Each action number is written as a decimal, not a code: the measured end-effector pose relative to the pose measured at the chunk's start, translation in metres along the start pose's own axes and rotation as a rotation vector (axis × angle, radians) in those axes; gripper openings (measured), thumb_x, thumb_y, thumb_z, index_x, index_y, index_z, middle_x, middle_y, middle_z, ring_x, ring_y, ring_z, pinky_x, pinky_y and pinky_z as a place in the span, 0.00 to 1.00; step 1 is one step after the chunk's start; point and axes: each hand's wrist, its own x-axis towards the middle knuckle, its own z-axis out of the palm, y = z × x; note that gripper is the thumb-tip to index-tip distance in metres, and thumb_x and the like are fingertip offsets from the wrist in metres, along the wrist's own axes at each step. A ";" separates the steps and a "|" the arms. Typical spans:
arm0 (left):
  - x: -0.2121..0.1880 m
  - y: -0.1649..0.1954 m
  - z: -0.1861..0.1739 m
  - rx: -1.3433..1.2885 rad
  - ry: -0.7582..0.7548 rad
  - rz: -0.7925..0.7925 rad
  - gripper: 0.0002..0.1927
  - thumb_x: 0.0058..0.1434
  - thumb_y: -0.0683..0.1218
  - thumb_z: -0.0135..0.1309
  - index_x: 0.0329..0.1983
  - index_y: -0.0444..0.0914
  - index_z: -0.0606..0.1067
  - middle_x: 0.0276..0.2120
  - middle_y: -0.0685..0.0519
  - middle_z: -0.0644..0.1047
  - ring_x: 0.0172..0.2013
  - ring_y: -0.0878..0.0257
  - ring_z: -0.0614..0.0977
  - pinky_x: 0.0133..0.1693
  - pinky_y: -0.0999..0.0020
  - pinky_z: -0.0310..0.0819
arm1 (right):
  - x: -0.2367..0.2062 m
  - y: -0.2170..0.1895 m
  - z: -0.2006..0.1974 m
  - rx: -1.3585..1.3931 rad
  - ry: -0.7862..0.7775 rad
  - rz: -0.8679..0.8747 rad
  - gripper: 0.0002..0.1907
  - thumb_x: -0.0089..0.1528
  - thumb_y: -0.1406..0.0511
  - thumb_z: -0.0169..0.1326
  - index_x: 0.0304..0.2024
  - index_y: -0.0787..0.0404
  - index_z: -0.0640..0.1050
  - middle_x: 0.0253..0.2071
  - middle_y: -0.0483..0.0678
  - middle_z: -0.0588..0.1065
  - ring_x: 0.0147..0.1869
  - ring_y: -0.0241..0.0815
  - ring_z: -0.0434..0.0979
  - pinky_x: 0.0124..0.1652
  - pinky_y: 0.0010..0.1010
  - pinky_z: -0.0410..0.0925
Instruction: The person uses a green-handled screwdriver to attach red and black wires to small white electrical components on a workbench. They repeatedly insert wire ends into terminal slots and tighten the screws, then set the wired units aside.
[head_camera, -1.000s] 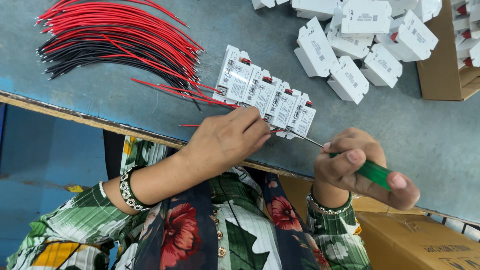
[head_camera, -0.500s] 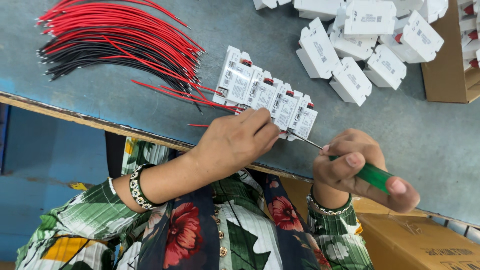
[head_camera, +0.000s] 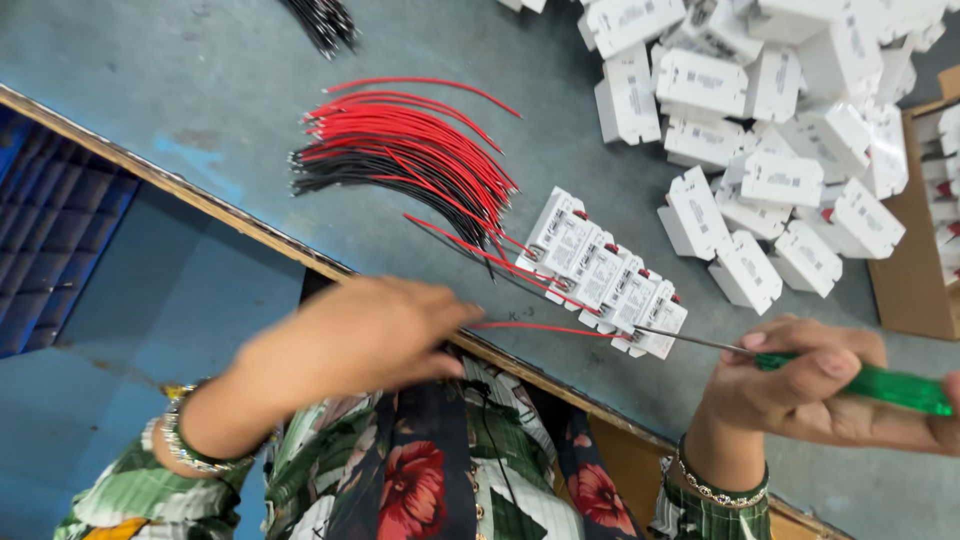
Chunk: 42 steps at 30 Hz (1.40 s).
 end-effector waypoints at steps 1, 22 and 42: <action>-0.006 -0.008 -0.013 0.024 0.091 -0.036 0.23 0.56 0.56 0.61 0.50 0.39 0.77 0.36 0.50 0.78 0.37 0.49 0.81 0.35 0.55 0.75 | 0.004 -0.006 0.007 -0.009 -0.026 -0.021 0.27 0.81 0.63 0.49 0.70 0.58 0.47 0.22 0.53 0.67 0.21 0.45 0.70 0.21 0.29 0.60; 0.009 -0.065 -0.023 0.348 0.367 0.017 0.11 0.52 0.49 0.64 0.36 0.42 0.79 0.37 0.55 0.75 0.42 0.56 0.77 0.38 0.60 0.74 | -0.006 -0.024 0.095 0.083 -0.031 -0.032 0.30 0.76 0.56 0.53 0.68 0.57 0.50 0.24 0.52 0.70 0.20 0.46 0.74 0.22 0.25 0.62; 0.034 -0.088 -0.032 0.706 0.212 0.322 0.03 0.53 0.47 0.54 0.28 0.46 0.78 0.32 0.60 0.75 0.42 0.63 0.77 0.41 0.64 0.69 | -0.020 -0.023 0.097 0.067 -0.302 -0.137 0.22 0.78 0.60 0.51 0.63 0.50 0.51 0.27 0.54 0.75 0.23 0.43 0.76 0.26 0.25 0.69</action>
